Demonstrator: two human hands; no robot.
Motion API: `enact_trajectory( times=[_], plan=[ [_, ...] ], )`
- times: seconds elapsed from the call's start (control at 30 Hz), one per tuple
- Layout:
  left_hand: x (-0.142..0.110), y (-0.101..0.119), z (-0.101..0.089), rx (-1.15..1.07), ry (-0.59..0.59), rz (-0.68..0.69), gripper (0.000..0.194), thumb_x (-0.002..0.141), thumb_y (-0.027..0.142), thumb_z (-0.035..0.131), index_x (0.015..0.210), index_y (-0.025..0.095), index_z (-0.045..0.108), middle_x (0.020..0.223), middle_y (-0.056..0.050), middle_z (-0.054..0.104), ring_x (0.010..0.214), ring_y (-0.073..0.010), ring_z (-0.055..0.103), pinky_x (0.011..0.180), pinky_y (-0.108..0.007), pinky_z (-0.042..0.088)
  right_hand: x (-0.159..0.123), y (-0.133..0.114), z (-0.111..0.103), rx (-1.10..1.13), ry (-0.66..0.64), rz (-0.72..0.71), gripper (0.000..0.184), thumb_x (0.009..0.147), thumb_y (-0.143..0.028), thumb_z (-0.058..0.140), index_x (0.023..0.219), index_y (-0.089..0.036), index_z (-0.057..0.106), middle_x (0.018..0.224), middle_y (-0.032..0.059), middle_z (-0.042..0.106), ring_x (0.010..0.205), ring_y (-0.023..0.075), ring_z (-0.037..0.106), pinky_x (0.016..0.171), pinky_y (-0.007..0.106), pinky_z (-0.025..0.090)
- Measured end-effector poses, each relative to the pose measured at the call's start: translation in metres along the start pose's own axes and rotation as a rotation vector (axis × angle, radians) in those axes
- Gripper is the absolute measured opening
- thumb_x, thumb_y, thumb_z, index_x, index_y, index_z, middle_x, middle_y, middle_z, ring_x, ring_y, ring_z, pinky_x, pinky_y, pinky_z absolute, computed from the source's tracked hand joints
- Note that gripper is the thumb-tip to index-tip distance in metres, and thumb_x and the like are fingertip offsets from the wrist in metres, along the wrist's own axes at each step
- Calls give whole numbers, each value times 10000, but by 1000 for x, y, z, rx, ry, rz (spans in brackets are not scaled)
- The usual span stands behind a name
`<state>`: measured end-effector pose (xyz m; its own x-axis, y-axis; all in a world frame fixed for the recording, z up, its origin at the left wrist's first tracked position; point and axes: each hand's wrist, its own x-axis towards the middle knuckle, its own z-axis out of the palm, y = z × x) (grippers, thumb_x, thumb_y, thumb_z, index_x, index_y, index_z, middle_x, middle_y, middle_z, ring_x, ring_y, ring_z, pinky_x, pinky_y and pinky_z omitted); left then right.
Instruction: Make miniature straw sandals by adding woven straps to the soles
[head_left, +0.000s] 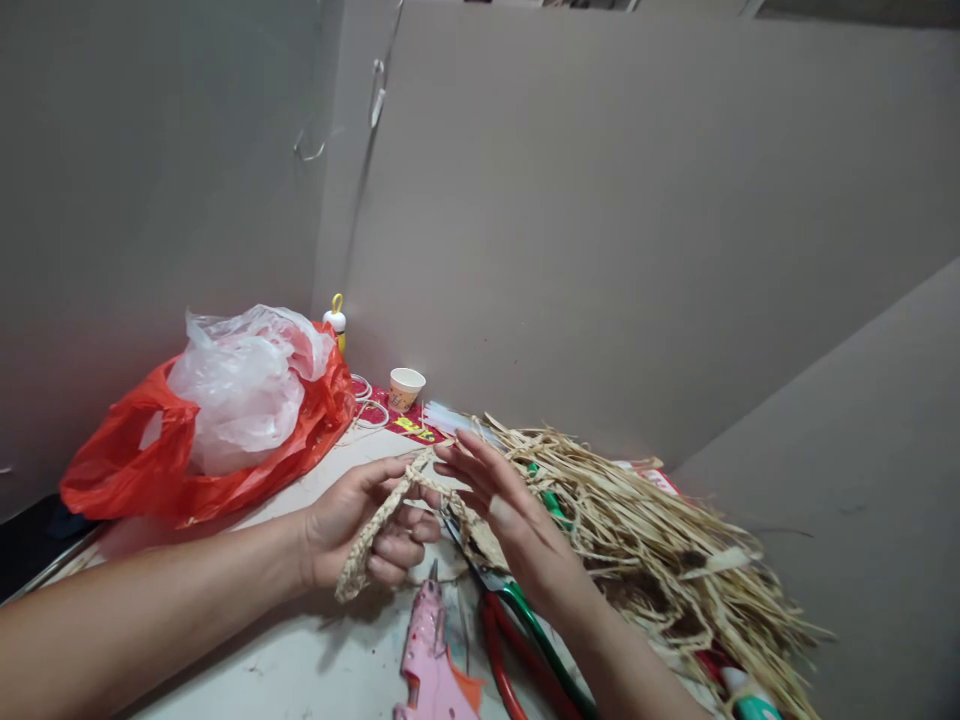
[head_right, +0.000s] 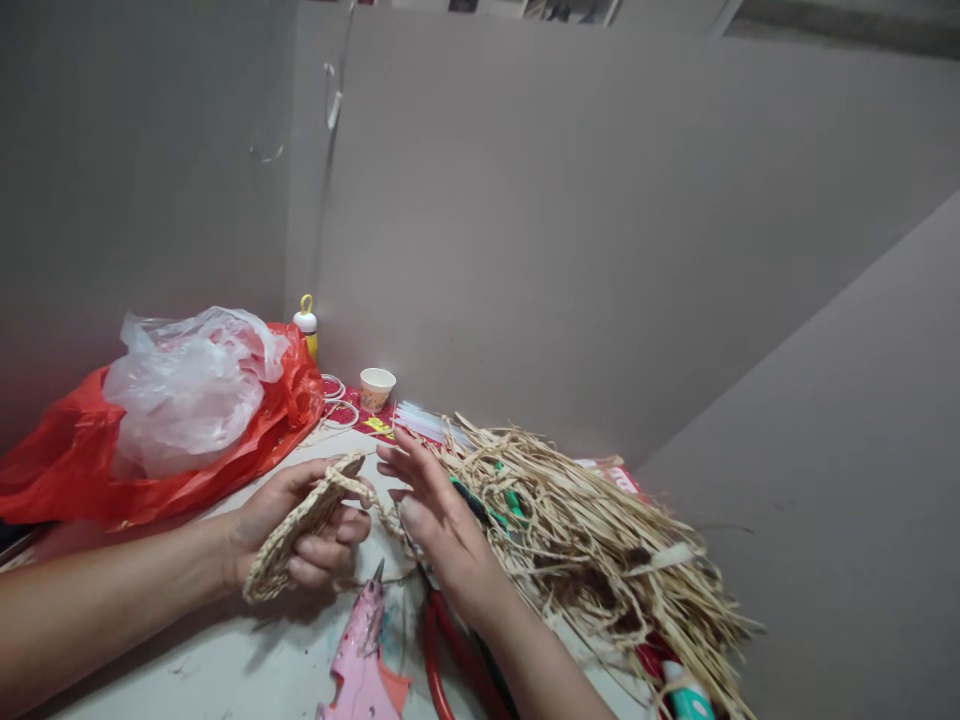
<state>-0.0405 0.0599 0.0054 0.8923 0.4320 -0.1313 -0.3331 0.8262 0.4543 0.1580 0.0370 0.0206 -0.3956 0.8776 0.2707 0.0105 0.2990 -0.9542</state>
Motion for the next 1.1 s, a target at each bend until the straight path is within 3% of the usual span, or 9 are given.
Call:
enact_trajectory(
  times=[0.1,0.2,0.37,0.5,0.57,0.67,0.77,0.93,1.1],
  plan=[
    [-1,-2,3,-6,-51,-71,351,783,470,516,818,129,589,665,-11,470,388,-44,322,360,-152,165,5,-3,-1,-2,10,21,410,932,-397,477,1337,-358,434,1382,30,501,1283,199,423,1037,391,349],
    [-1,-5,3,3,-61,-102,375,747,477,555,775,104,581,659,-14,480,381,-41,329,355,-158,160,9,-5,3,-17,-15,47,334,890,-346,568,1222,-310,565,1293,35,578,1171,191,527,993,362,394],
    [3,-12,1,-6,-30,-80,355,687,429,646,753,85,588,652,-25,537,384,-44,367,363,-164,232,13,-4,9,92,17,89,169,764,-328,715,884,-229,650,841,-11,680,766,138,618,769,282,473],
    [8,-13,4,53,64,83,412,681,446,657,859,75,636,766,-101,645,569,-159,584,563,-280,459,17,-13,0,82,82,133,223,693,-332,771,760,-195,609,648,-51,583,595,92,523,616,223,432],
    [10,-8,3,124,155,192,387,750,422,612,940,86,643,844,-119,673,723,-214,637,709,-344,480,20,-18,-8,42,127,146,226,691,-336,770,751,-183,614,630,-53,553,578,79,492,586,204,418],
    [10,3,0,291,352,394,312,800,347,603,990,103,643,901,-107,681,820,-192,629,778,-313,456,24,-19,-18,16,201,200,245,675,-350,774,719,-173,611,601,-58,522,533,69,463,548,202,434],
    [9,10,-3,547,522,590,313,754,288,676,1030,142,648,940,-82,681,844,-160,610,754,-261,441,27,-11,-23,35,254,273,279,656,-379,774,694,-168,596,572,-60,515,490,71,468,521,223,467],
    [10,2,-2,735,473,728,529,678,156,734,1191,189,610,1038,-89,687,927,-175,613,826,-299,457,32,1,-16,55,278,316,311,626,-386,789,668,-160,580,541,-70,498,454,61,449,468,205,452],
    [14,-3,-6,728,544,790,390,673,195,742,1057,140,698,1068,-113,698,950,-210,626,860,-337,471,36,2,-9,80,262,318,310,610,-372,804,664,-155,589,535,-70,507,452,58,455,472,199,462]
  ],
)
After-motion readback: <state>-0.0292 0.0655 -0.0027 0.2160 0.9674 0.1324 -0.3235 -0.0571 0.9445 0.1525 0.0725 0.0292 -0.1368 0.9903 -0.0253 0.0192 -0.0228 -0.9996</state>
